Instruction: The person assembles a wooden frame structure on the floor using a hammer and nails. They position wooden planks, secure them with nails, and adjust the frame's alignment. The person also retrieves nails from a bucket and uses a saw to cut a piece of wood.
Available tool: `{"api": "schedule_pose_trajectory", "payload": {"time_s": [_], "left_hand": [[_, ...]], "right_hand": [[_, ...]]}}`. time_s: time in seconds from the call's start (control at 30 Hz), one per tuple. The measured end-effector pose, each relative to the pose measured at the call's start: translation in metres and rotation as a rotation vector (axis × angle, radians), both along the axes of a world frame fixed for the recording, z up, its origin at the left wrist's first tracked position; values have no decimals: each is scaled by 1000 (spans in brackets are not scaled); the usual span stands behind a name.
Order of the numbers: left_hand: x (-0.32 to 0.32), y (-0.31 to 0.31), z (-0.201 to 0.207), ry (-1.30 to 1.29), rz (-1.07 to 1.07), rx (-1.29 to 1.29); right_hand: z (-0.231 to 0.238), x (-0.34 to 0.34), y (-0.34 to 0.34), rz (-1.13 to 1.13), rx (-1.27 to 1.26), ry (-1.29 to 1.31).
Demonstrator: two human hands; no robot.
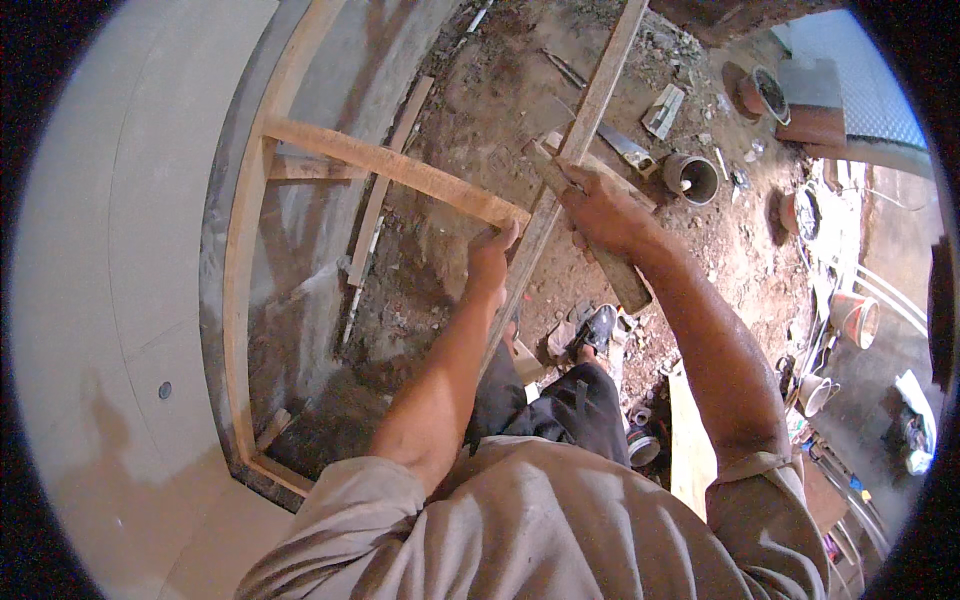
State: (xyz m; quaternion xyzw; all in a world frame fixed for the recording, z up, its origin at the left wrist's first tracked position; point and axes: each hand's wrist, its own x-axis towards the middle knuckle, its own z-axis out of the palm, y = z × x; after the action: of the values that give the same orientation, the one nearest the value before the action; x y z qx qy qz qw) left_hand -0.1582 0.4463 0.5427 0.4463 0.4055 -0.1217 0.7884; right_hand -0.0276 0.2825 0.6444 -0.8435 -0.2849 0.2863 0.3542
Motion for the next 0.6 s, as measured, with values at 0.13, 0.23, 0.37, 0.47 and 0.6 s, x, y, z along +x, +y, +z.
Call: {"api": "schedule_pose_trajectory", "payload": {"time_s": [0.13,0.23,0.37,0.47,0.6], "left_hand": [[2,-5,19,-37,33,2],[-2,8,7,-48,52,75],[4,-12,17,-36,31,110],[1,3,17,-21,57,96],[-1,2,6,-19,14,135]], "right_hand": [[-25,-6,-6,118,221,-426],[25,-6,23,-90,-52,83],[-18,-16,-13,38,80,-315],[54,-9,24,-161,-200,431],[53,-9,22,-94,-301,373]]}}
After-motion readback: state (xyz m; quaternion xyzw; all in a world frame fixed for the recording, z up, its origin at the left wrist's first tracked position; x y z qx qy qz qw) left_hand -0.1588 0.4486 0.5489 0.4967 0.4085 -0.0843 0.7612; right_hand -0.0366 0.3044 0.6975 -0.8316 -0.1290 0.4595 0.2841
